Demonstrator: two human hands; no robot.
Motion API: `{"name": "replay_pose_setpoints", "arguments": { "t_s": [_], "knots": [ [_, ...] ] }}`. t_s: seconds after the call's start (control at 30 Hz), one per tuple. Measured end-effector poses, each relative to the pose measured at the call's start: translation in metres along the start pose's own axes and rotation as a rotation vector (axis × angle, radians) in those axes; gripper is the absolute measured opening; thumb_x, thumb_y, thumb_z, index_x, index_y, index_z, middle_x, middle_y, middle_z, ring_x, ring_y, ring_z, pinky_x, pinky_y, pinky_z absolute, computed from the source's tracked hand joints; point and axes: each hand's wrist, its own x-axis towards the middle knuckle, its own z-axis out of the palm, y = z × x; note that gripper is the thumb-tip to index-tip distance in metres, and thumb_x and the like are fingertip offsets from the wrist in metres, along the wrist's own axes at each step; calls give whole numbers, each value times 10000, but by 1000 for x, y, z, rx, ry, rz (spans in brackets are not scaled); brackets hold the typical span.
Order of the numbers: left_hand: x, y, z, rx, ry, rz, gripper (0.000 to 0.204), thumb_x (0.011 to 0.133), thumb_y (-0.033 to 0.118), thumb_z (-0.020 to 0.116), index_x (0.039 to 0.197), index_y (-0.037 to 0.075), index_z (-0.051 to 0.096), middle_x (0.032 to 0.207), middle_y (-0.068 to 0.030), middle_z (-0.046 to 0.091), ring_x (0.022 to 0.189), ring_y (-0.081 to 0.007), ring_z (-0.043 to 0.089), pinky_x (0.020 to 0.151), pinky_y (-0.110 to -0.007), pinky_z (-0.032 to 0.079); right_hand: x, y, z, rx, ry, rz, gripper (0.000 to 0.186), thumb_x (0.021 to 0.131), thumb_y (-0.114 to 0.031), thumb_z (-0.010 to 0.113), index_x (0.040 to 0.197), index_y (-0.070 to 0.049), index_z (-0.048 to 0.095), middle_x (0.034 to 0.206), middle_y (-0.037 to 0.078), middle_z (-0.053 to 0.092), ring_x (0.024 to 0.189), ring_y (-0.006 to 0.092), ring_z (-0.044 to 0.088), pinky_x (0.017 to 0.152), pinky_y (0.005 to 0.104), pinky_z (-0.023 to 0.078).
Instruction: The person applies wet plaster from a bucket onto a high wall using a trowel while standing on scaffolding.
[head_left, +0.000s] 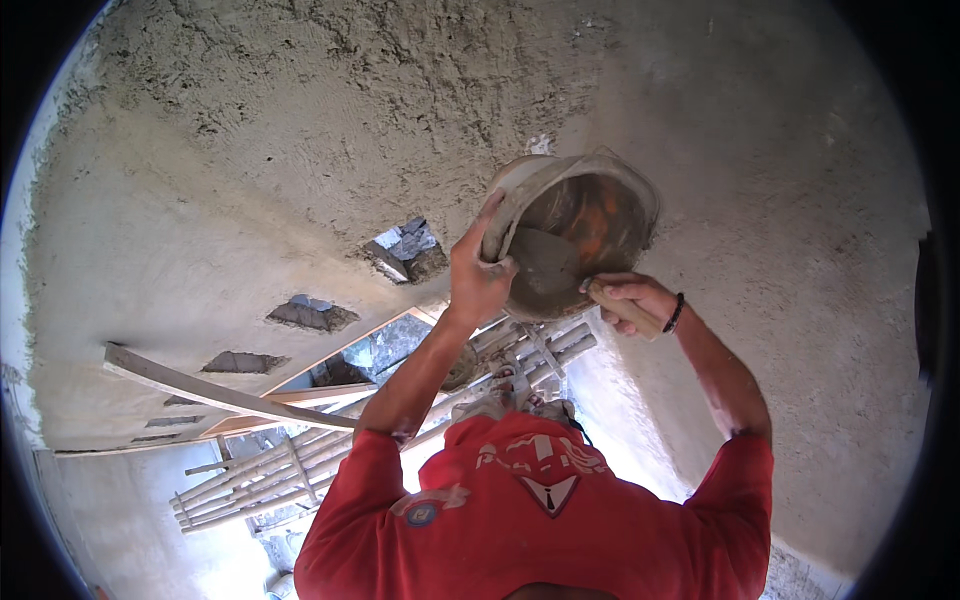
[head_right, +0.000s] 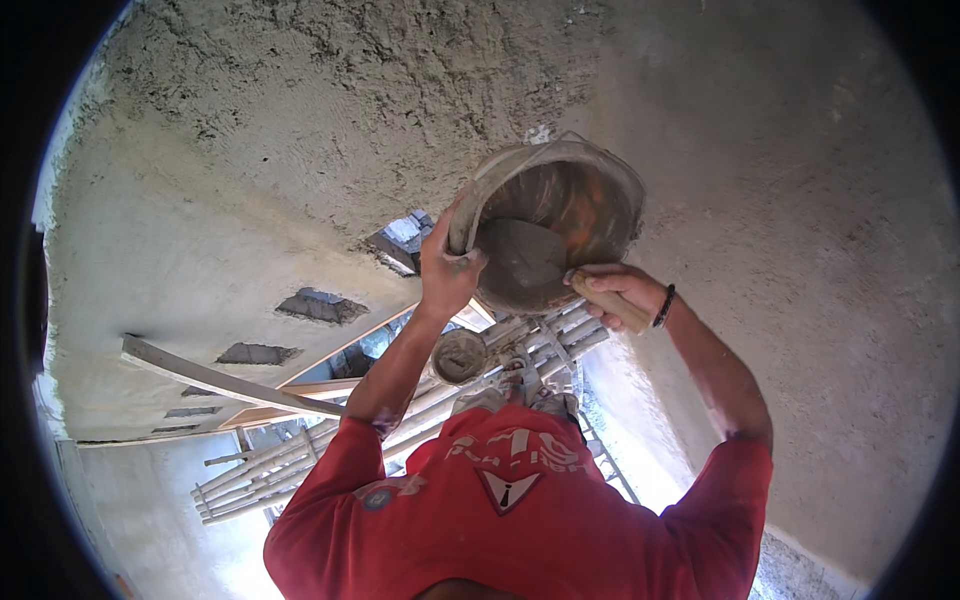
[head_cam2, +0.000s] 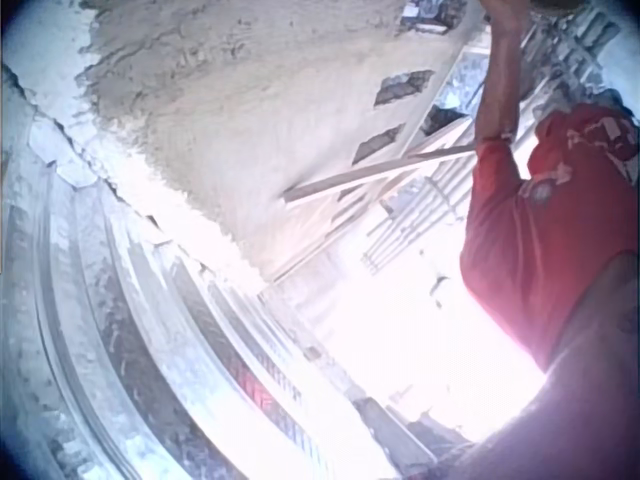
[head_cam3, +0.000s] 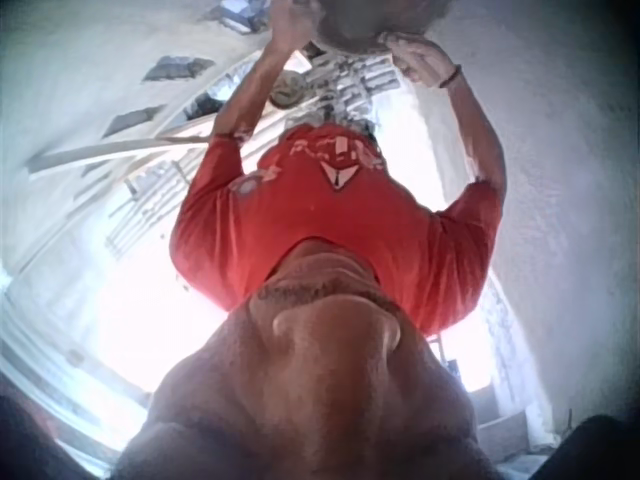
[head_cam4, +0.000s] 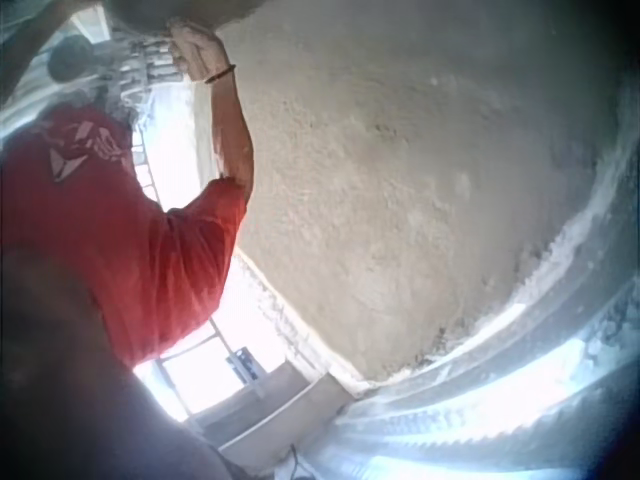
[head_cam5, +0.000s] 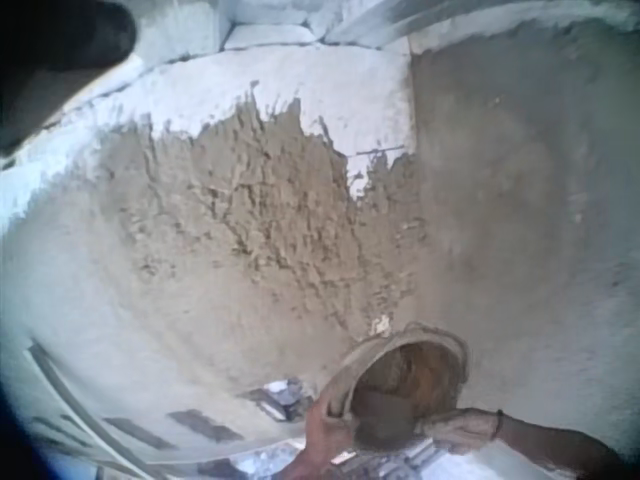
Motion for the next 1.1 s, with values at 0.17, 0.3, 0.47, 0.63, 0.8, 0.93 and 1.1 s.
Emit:
{"name": "replay_pose_setpoints", "arguments": {
  "t_s": [0.17, 0.3, 0.47, 0.63, 0.8, 0.93, 1.1],
  "knots": [
    [2, -14, 6, 36, 26, -158, 645, 686, -123, 535, 1314, -9, 443, 1174, -163, 596, 1121, -217, 552, 958, -288, 405, 28, 51, -3, 369, -320, -89, 513, 922, -333, 507, 1349, -72, 396, 715, 69, 466, 462, 90, 431, 386, 212, 373],
    [3, -34, 11, -4, 146, -236, 513, 649, -101, 510, 1155, -21, 528, 977, -83, 616, 881, -155, 569, 813, -280, 448, 42, 73, -2, 535, -380, -141, 527, 931, -335, 488, 1368, -74, 352, 741, 87, 473, 447, 113, 450, 374, 230, 393],
    [1, -64, 1, -345, 340, -399, 493, 644, -84, 498, 1130, -13, 550, 929, -45, 608, 770, -128, 558, 702, -243, 462, 28, 69, 19, 428, -214, -287, 528, 894, -324, 514, 1351, -95, 384, 749, 95, 511, 435, 150, 468, 363, 252, 368],
    [-11, -84, -13, -303, 414, -378, 544, 607, -103, 477, 1138, -8, 543, 907, -31, 588, 724, -109, 527, 612, -233, 434, 2, 28, 46, 555, -63, -534, 501, 845, -306, 509, 1294, -95, 438, 796, 91, 536, 497, 166, 502, 429, 306, 439],
    [-29, -92, -17, -324, 461, -494, 503, 605, -74, 493, 1100, -7, 562, 878, -24, 582, 732, -107, 530, 621, -238, 436, -19, -14, 58, 645, 215, -1054, 483, 866, -284, 482, 1315, -114, 423, 824, 87, 536, 580, 174, 519, 494, 323, 452],
    [-48, -91, -24, -354, 486, -533, 470, 607, -79, 500, 1066, 1, 557, 865, -26, 568, 725, -117, 522, 602, -245, 430, -47, -60, 80, 489, 562, -1580, 303, 908, -238, 462, 1154, -63, 438, 874, 88, 520, 604, 176, 522, 488, 306, 455],
    [-76, -96, -45, -265, 509, -618, 492, 598, -84, 497, 1078, 9, 552, 874, -30, 569, 756, -139, 529, 634, -262, 440, -68, -123, 108, 109, 1095, -2064, 285, 893, -181, 510, 1112, -57, 378, 836, 89, 521, 589, 170, 546, 470, 297, 471]
  ]
}}
